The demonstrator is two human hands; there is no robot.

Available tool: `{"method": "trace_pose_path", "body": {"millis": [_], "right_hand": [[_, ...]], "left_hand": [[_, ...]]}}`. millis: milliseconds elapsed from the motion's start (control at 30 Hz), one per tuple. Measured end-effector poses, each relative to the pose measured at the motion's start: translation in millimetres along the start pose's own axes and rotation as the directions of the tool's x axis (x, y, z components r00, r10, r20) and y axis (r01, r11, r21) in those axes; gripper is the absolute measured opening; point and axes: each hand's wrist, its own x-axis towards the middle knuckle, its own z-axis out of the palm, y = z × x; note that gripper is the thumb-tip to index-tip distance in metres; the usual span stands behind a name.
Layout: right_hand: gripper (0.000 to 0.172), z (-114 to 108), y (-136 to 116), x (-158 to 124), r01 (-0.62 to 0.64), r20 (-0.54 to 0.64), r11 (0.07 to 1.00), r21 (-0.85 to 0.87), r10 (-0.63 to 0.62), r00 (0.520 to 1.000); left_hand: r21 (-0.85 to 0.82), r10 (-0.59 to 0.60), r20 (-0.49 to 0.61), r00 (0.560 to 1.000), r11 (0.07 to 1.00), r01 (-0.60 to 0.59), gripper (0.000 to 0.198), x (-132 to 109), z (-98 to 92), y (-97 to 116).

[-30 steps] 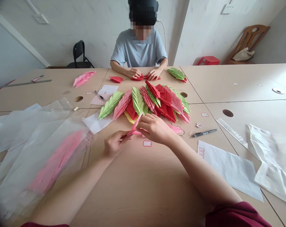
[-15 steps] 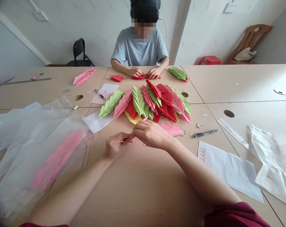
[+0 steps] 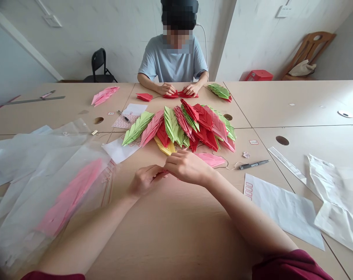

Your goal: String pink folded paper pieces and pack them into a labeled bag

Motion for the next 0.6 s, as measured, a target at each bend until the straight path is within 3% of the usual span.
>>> {"method": "trace_pose_path", "body": {"millis": [267, 600], "right_hand": [[0.021, -10, -6, 2, 0.001, 0.036, 0.996, 0.085, -0.004, 0.999], [0.016, -20, 8, -4, -0.003, -0.013, 0.967, 0.253, 0.007, 1.0]], "left_hand": [[-0.153, 0.041, 0.074, 0.996, 0.988, -0.03, 0.017, 6, -6.0, 6], [-0.201, 0.036, 0.026, 0.999, 0.979, -0.03, 0.013, 7, -10.9, 6]]}}
